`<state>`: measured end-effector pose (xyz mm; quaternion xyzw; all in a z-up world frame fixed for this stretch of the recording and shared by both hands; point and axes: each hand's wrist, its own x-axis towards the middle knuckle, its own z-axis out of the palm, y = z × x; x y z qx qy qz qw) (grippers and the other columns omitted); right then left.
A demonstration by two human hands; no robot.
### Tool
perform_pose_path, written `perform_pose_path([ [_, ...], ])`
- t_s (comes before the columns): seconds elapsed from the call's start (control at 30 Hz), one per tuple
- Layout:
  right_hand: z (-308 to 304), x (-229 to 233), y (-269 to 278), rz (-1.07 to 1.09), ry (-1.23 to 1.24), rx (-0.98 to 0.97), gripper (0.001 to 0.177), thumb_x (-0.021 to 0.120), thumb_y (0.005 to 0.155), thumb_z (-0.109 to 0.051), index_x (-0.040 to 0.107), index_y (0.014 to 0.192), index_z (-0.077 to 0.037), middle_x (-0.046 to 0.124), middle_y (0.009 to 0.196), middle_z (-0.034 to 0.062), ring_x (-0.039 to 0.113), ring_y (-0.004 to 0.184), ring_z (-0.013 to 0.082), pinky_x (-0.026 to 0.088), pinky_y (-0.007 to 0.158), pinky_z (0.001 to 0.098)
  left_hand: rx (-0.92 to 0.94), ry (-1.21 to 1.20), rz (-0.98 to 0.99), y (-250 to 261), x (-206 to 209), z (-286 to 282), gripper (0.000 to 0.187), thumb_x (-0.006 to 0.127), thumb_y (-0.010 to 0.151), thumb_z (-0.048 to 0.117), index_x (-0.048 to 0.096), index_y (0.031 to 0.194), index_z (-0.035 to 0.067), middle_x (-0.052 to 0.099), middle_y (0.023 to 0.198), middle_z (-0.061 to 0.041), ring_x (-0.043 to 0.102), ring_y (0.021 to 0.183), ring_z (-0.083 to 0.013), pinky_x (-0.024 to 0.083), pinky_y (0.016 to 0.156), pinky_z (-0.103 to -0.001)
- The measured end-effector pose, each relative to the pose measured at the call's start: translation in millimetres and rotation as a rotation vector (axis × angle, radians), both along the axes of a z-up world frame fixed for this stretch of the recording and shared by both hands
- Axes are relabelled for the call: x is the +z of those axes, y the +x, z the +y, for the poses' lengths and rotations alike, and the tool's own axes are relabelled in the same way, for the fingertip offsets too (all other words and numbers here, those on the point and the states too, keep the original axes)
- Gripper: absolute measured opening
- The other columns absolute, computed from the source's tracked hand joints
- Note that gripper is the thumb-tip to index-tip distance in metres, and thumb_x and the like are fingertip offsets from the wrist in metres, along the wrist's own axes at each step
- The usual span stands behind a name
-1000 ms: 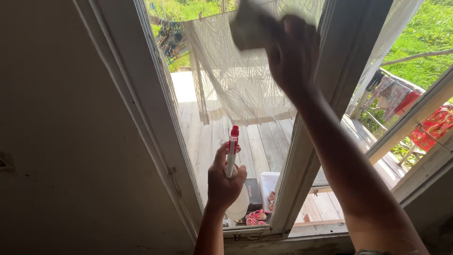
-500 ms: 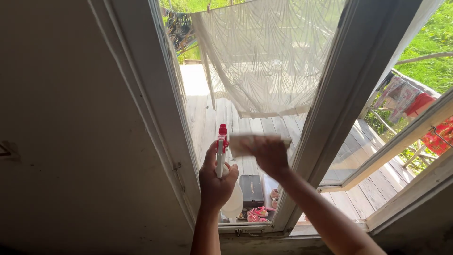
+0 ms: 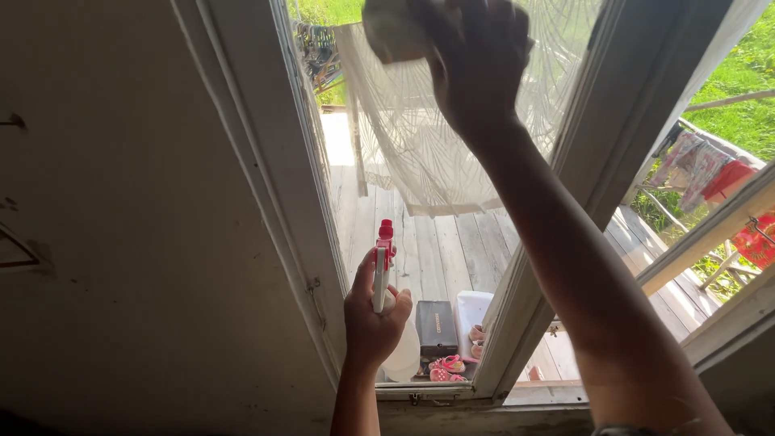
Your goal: Cleaning a glass door window using a spray bottle and cloth.
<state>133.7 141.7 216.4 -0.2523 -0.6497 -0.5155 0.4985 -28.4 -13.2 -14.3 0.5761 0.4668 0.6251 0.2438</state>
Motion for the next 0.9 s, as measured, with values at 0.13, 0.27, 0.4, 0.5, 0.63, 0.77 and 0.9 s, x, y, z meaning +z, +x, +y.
perform_pose_path([
  [0.13, 4.4, -12.6, -18.0, 0.054, -0.026, -0.066, 0.043, 0.067, 0.099, -0.02, 0.061, 0.142, -0.023, 0.057, 0.114, 0.0052, 0.051, 0.097, 0.026, 0.041, 0.082, 0.0437, 0.023, -0.036, -0.033, -4.7, -1.3, 4.1, 0.076, 0.073, 0.077, 0.003, 0.048, 0.148, 0.01, 0.066, 0.075, -0.001, 0.059, 0.06, -0.0072, 0.053, 0.057, -0.026],
  [0.27, 17.4, -137.3, -15.0, -0.03, -0.174, -0.02, 0.024, 0.063, 0.107, -0.018, 0.063, 0.131, -0.017, 0.057, 0.106, 0.0026, 0.052, 0.096, 0.0248, 0.041, 0.085, 0.044, 0.057, 0.014, -0.006, -9.9, -3.3, 5.8, 0.075, 0.074, 0.076, 0.002, 0.048, 0.147, 0.009, 0.067, 0.077, 0.001, 0.061, 0.061, -0.0062, 0.054, 0.058, -0.026],
  [0.4, 8.0, -282.5, -1.7, -0.213, -0.397, -0.197, 0.035, 0.057, 0.099, -0.02, 0.064, 0.133, -0.023, 0.057, 0.103, 0.0008, 0.053, 0.096, 0.0211, 0.04, 0.083, 0.0413, 0.046, 0.004, -0.033, -9.6, -1.1, 4.6, 0.076, 0.073, 0.077, 0.003, 0.049, 0.148, 0.01, 0.065, 0.072, -0.001, 0.059, 0.06, -0.0059, 0.053, 0.058, -0.025],
  [0.5, -24.1, -335.3, 7.7, -0.264, -0.492, -0.095, 0.042, 0.056, 0.093, -0.023, 0.063, 0.134, -0.026, 0.06, 0.114, 0.0005, 0.054, 0.102, 0.0213, 0.041, 0.09, 0.0411, 0.035, 0.01, -0.023, -5.5, 3.3, -1.3, 0.075, 0.073, 0.077, 0.002, 0.049, 0.148, 0.009, 0.065, 0.075, -0.001, 0.057, 0.06, -0.0061, 0.051, 0.058, -0.025],
  [0.63, -38.1, -333.2, 24.4, -0.263, -0.666, 0.064, 0.044, 0.058, 0.091, -0.016, 0.067, 0.132, -0.03, 0.06, 0.103, 0.002, 0.057, 0.096, 0.0233, 0.045, 0.084, 0.0418, 0.029, -0.001, 0.015, -4.2, 0.1, -6.0, 0.075, 0.074, 0.077, 0.002, 0.05, 0.148, 0.01, 0.065, 0.077, -0.003, 0.058, 0.061, -0.007, 0.052, 0.058, -0.026],
  [0.77, 17.3, -221.4, 49.8, -0.031, -0.33, 0.03, 0.017, 0.061, 0.106, -0.014, 0.06, 0.107, 0.003, 0.059, 0.097, 0.0177, 0.057, 0.086, 0.0319, 0.049, 0.074, 0.0449, 0.008, 0.022, -0.005, -1.5, 1.3, -6.3, 0.076, 0.073, 0.076, 0.002, 0.048, 0.148, 0.009, 0.069, 0.091, -0.005, 0.062, 0.064, -0.0069, 0.054, 0.059, -0.026],
  [0.9, 18.2, -44.1, 51.1, -0.002, -0.032, -0.062, 0.021, 0.067, 0.101, -0.011, 0.064, 0.121, -0.008, 0.056, 0.101, 0.0077, 0.052, 0.093, 0.0254, 0.04, 0.081, 0.0426, -0.041, 0.021, -0.017, 1.9, 7.6, -9.9, 0.076, 0.071, 0.077, 0.001, 0.046, 0.149, 0.009, 0.074, 0.112, -0.007, 0.063, 0.065, -0.0071, 0.055, 0.059, -0.026],
])
